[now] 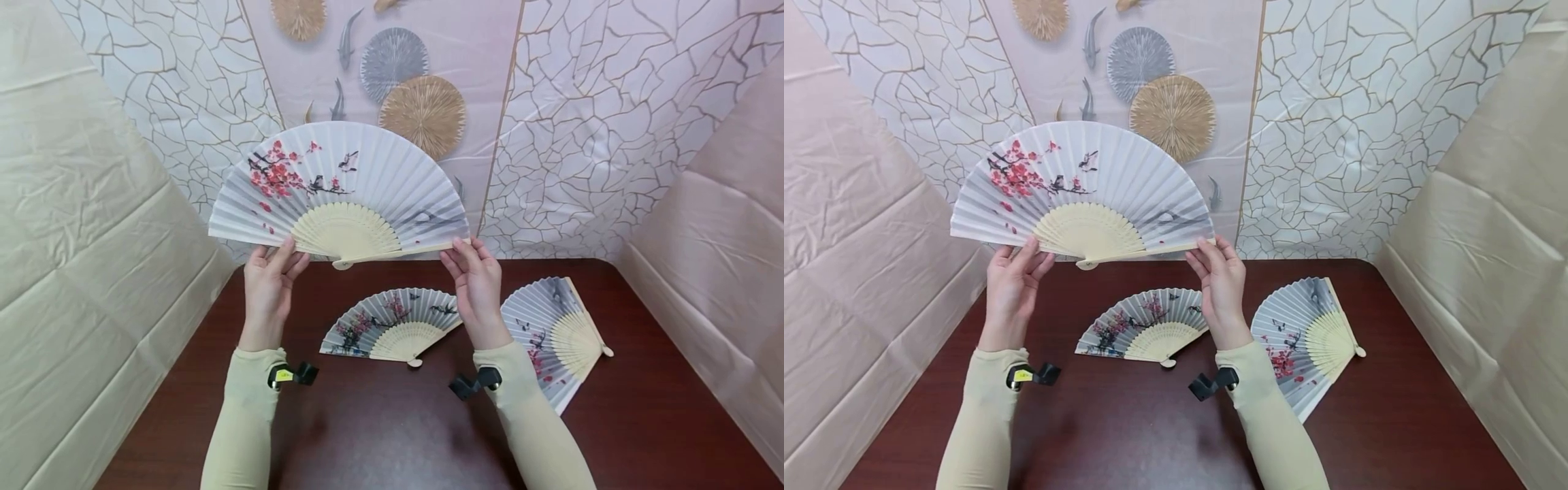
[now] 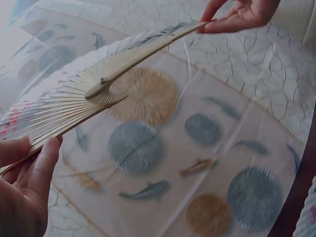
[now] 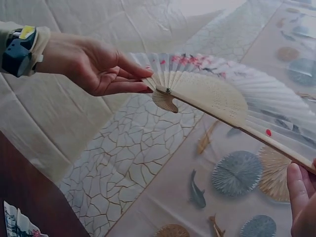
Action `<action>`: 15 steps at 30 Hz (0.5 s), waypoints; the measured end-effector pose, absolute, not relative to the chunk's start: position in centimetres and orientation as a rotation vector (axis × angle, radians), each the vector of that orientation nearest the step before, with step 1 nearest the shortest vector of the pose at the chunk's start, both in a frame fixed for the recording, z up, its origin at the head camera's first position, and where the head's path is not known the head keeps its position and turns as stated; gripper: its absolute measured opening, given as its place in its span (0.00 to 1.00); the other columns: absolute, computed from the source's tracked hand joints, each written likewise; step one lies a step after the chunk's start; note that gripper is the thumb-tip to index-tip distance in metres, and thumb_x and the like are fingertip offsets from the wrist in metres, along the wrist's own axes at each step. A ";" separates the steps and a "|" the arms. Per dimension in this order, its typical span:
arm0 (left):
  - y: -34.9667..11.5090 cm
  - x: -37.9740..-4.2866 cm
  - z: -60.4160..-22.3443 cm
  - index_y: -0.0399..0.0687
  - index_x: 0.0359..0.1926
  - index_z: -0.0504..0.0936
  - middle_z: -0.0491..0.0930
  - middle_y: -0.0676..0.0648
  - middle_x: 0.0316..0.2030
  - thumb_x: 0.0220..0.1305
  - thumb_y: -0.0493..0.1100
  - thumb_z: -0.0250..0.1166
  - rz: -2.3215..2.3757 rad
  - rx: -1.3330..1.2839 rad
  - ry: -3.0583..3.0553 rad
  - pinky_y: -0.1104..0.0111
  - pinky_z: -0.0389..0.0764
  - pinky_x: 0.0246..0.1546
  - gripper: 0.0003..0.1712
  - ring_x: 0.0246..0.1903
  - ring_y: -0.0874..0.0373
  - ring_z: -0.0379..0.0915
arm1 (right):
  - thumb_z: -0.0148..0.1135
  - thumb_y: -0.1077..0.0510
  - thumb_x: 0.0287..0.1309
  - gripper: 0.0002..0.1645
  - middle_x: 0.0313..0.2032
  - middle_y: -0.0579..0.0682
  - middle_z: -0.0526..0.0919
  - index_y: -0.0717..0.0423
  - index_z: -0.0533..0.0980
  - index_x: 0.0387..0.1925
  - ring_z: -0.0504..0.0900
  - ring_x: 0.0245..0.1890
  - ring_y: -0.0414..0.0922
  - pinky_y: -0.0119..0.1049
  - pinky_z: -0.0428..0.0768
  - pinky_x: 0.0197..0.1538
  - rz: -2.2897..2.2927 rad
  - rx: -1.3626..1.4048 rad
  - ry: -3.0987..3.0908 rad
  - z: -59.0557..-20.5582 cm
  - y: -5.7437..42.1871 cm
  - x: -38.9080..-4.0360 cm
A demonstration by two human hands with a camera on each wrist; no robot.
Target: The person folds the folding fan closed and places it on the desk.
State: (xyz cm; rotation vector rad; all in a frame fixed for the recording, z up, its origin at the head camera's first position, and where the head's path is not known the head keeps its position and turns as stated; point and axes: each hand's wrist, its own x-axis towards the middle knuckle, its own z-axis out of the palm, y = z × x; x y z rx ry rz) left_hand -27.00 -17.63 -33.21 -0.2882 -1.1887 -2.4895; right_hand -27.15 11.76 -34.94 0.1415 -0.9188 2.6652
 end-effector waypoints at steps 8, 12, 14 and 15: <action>-14.7 -26.5 -33.8 0.36 0.53 0.77 0.87 0.40 0.40 0.70 0.30 0.61 -2.510 -0.354 -1.089 0.66 0.88 0.36 0.12 0.32 0.55 0.87 | 0.54 0.70 0.70 0.05 0.35 0.53 0.86 0.60 0.74 0.42 0.89 0.34 0.44 0.36 0.88 0.42 2.687 0.193 -0.809 -35.1 12.9 -26.6; -13.6 -26.1 -33.9 0.36 0.52 0.77 0.87 0.40 0.38 0.70 0.30 0.61 -2.531 -0.362 -1.046 0.66 0.88 0.35 0.11 0.31 0.55 0.87 | 0.51 0.71 0.70 0.06 0.33 0.54 0.87 0.61 0.74 0.40 0.89 0.34 0.45 0.37 0.88 0.41 2.712 0.173 -0.739 -35.1 13.2 -26.4; -13.2 -26.1 -33.9 0.36 0.51 0.77 0.87 0.40 0.37 0.70 0.30 0.61 -2.544 -0.363 -1.022 0.66 0.88 0.35 0.11 0.30 0.55 0.87 | 0.49 0.71 0.70 0.08 0.32 0.54 0.87 0.62 0.75 0.39 0.89 0.34 0.45 0.37 0.88 0.41 2.724 0.176 -0.718 -35.1 13.2 -26.3; -13.1 -26.1 -33.9 0.36 0.51 0.77 0.87 0.40 0.37 0.70 0.30 0.61 -2.550 -0.365 -1.011 0.66 0.88 0.34 0.10 0.30 0.55 0.87 | 0.49 0.71 0.71 0.09 0.33 0.54 0.87 0.62 0.76 0.39 0.89 0.34 0.46 0.37 0.88 0.41 2.728 0.184 -0.710 -35.1 13.1 -26.2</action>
